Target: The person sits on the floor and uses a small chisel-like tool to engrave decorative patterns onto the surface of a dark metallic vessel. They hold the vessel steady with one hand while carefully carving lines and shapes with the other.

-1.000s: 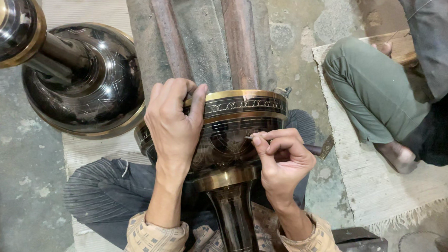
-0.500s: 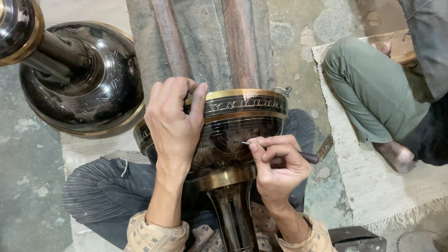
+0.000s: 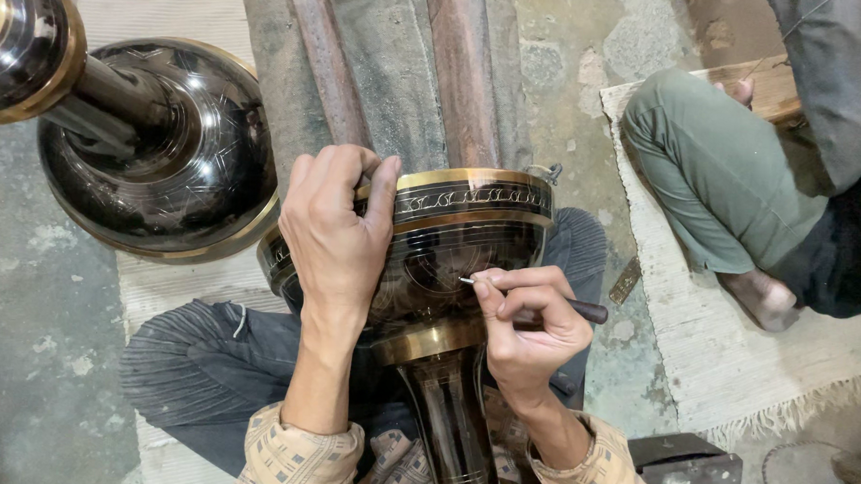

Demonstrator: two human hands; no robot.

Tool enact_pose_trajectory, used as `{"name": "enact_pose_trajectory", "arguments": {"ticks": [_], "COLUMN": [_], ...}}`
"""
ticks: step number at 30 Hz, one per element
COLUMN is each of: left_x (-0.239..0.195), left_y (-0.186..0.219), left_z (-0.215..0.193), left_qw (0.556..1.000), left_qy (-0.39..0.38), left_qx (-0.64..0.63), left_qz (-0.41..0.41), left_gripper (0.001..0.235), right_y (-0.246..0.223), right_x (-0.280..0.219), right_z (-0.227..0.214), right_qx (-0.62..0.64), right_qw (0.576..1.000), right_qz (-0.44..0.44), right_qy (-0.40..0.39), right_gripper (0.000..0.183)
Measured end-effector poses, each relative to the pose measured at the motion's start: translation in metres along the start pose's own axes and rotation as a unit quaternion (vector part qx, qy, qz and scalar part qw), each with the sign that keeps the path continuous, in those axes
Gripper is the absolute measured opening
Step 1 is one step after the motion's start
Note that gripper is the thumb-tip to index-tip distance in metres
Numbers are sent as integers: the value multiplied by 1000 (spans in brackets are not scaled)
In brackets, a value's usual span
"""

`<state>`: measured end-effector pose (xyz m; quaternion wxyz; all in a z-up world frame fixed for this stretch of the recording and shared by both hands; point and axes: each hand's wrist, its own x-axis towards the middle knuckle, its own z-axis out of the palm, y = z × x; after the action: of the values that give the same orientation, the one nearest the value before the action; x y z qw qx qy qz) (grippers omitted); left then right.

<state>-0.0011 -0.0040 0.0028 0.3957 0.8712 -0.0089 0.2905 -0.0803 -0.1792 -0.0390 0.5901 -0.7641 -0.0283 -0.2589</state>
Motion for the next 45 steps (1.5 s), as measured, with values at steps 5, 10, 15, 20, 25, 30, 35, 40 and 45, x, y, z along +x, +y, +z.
{"name": "enact_pose_trajectory", "arguments": {"ticks": [5,10,15,20,25,30,35,40,45], "left_x": [0,0,0,0,-4,-38,-125,-234,-289], "left_y": [0,-1,0,1,0,-7,-10,6,7], "left_z": [1,1,0,0,-4,-10,-14,-8,3], "left_qw": [1000,1000,1000,1000,1000,998,993,924,706], "left_qy": [1,0,3,3,18,55,57,2,-195], "left_qx": [0,0,-2,-1,3,17,9,-205,-468], "left_qz": [-4,0,0,-2,-13,-10,-104,-323,-494], "left_gripper": [18,18,18,18,19,22,69,112,102], "right_y": [-2,-3,-2,-3,5,42,96,111,96], "right_x": [-1,-3,-2,-1,1,-17,-65,-132,-145], "right_z": [1,3,3,1,-21,-74,-137,-147,-131], "right_qx": [8,25,24,-4,110,235,-10,249,331], "right_qw": [1000,1000,999,1000,989,941,832,632,543], "right_qz": [-13,-11,-20,-17,76,208,420,566,655], "right_qy": [-6,-8,-7,-12,-62,-126,-362,-467,-409], "right_gripper": [30,31,31,31,25,8,34,53,56]}}
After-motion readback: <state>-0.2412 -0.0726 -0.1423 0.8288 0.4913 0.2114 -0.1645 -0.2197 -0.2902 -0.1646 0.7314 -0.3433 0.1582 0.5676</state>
